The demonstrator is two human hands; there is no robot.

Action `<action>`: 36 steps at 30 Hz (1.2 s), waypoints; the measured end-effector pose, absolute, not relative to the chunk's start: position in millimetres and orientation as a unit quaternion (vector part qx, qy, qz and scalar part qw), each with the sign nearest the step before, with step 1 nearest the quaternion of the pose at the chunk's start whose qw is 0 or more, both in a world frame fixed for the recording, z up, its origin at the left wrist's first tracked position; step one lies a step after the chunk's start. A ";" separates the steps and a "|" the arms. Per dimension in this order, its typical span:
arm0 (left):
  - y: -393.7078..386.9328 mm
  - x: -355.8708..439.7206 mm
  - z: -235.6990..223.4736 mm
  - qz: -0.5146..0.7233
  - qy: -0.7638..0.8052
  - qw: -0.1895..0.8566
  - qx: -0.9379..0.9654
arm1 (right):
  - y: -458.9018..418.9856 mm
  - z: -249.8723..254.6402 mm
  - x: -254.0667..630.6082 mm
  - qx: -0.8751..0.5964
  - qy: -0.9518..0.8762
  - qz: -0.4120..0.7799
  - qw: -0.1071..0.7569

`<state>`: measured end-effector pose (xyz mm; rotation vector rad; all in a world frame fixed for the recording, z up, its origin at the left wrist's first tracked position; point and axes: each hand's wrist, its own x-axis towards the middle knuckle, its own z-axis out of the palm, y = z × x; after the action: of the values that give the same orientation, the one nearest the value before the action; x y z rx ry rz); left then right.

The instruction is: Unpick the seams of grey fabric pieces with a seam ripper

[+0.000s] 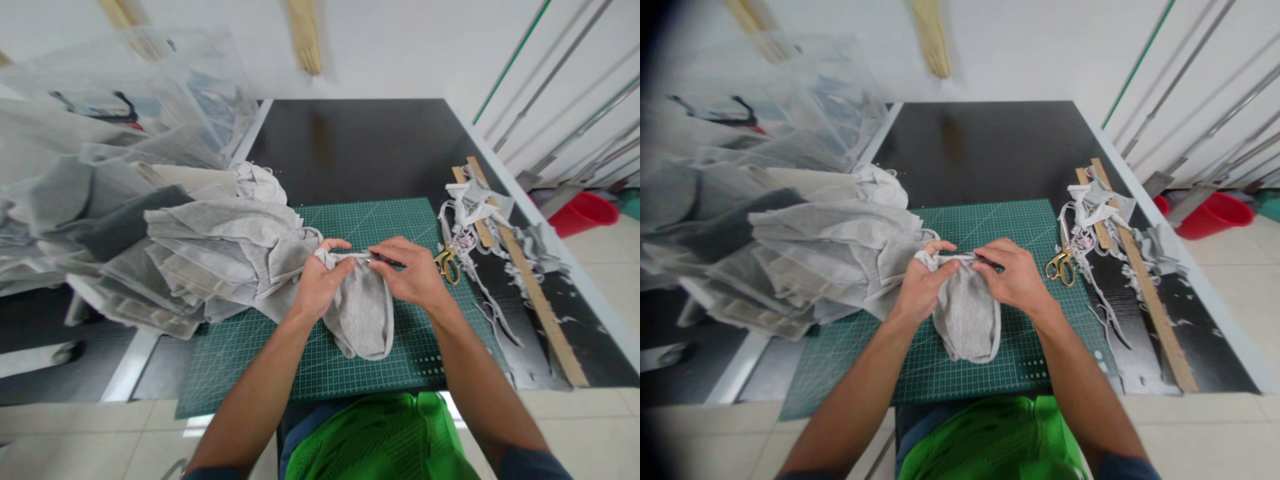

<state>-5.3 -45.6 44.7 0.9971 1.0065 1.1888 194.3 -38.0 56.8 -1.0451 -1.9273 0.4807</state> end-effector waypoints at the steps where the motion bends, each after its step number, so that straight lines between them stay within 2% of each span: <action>1: -45.8 -5.3 44.8 0.512 0.435 0.601 0.433 | -38.1 56.9 193.9 -0.418 -0.776 0.192 0.432; 15: -45.0 -5.3 39.6 0.517 0.428 0.589 0.450 | -37.8 54.4 193.1 -0.404 -0.783 0.173 0.440; 23: -45.7 -4.9 42.2 0.495 0.452 0.542 0.507 | -38.8 57.0 192.9 -0.414 -0.785 0.171 0.428; 36: -45.7 -4.9 37.8 0.502 0.440 0.562 0.489 | -38.7 58.4 193.5 -0.418 -0.785 0.176 0.421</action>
<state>-4.9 -45.7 37.8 1.1503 1.0361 1.1809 193.5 -38.7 58.4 -1.0467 -1.9674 0.4418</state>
